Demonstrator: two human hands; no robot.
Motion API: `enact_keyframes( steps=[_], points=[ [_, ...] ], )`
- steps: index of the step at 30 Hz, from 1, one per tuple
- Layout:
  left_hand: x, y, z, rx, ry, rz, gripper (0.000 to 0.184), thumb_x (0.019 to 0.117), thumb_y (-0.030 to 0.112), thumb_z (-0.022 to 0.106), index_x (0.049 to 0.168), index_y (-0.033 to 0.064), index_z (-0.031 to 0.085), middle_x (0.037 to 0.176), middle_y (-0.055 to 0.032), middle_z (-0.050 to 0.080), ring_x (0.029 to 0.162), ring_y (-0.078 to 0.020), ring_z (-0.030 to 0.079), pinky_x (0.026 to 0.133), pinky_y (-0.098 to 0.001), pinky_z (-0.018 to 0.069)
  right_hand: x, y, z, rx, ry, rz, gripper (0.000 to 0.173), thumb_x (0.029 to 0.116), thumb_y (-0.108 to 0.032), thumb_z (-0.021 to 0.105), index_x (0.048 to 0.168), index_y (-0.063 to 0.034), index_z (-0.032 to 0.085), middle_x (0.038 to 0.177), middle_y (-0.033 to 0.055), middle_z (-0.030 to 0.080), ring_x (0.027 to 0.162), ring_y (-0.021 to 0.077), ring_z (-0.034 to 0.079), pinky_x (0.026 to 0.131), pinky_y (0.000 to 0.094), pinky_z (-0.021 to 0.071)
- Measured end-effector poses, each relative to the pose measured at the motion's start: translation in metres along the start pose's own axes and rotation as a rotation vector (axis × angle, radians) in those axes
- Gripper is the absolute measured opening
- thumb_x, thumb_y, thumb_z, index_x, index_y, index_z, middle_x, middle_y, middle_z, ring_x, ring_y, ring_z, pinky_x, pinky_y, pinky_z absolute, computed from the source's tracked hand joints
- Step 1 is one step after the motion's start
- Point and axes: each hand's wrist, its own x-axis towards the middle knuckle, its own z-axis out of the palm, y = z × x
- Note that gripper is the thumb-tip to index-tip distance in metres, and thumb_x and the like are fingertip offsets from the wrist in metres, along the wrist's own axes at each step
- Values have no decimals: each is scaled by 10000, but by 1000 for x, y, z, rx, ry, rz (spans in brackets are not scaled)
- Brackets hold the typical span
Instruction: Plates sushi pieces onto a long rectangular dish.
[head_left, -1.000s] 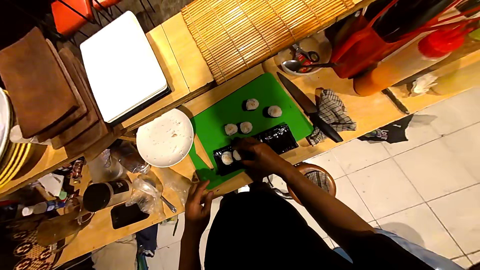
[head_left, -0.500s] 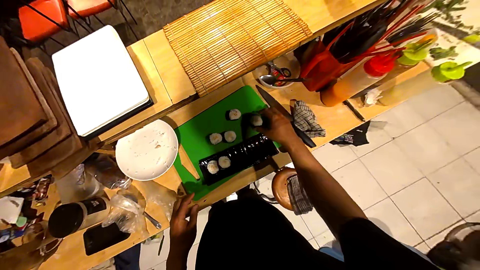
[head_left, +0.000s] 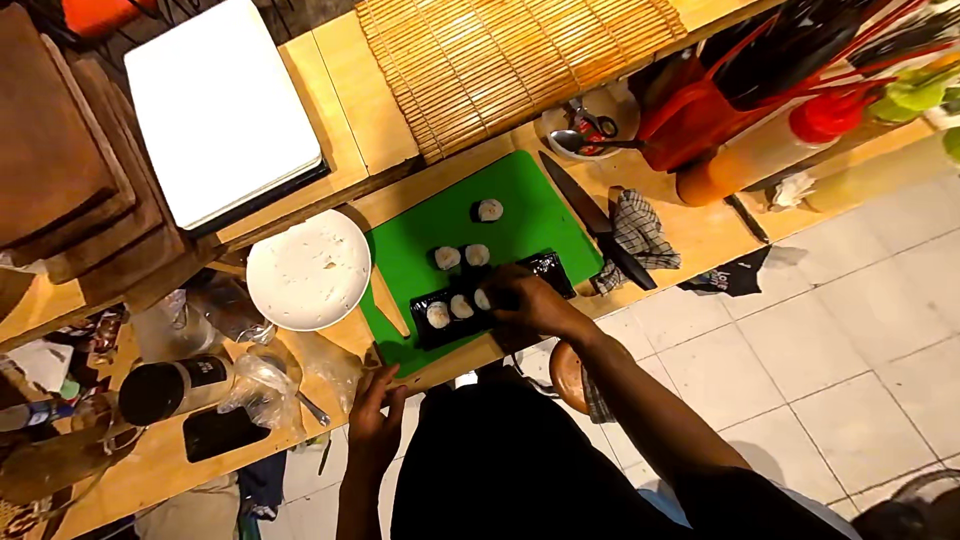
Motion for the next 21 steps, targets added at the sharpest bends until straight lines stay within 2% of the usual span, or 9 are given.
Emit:
enact_keyframes(
  steps=[8,15,20,21],
  points=[
    [1,-2,2,3,4,25,338,1003,204,567,1248,8,692,1178,-138,685,978,-116,672,800,-247,587,1,3,6,-40,-10,-9,414,849,-246,808,1244,-166,714,1261,54,677,1215,252,598,1043,524,474],
    [0,-4,2,12,8,28,350,1011,228,556,1245,7,692,1180,-148,680,1007,-135,670,823,-260,585,3,3,7,-72,-21,-21,417,866,-259,794,1264,-171,709,1275,47,671,1211,248,595,1042,513,472],
    [-2,-5,2,4,8,2,350,1009,229,563,1250,9,691,1185,-146,677,1014,-137,671,814,-261,589,2,-3,0,-54,-53,34,540,852,-317,825,1354,-202,659,1352,40,635,1270,242,569,1073,518,460],
    [-3,-5,1,-2,13,4,350,1010,230,565,1248,8,691,1179,-144,679,1011,-132,672,816,-259,589,2,-3,-5,-15,-30,43,554,850,-322,836,1359,-200,657,1351,40,636,1263,225,586,1073,505,482]
  ],
)
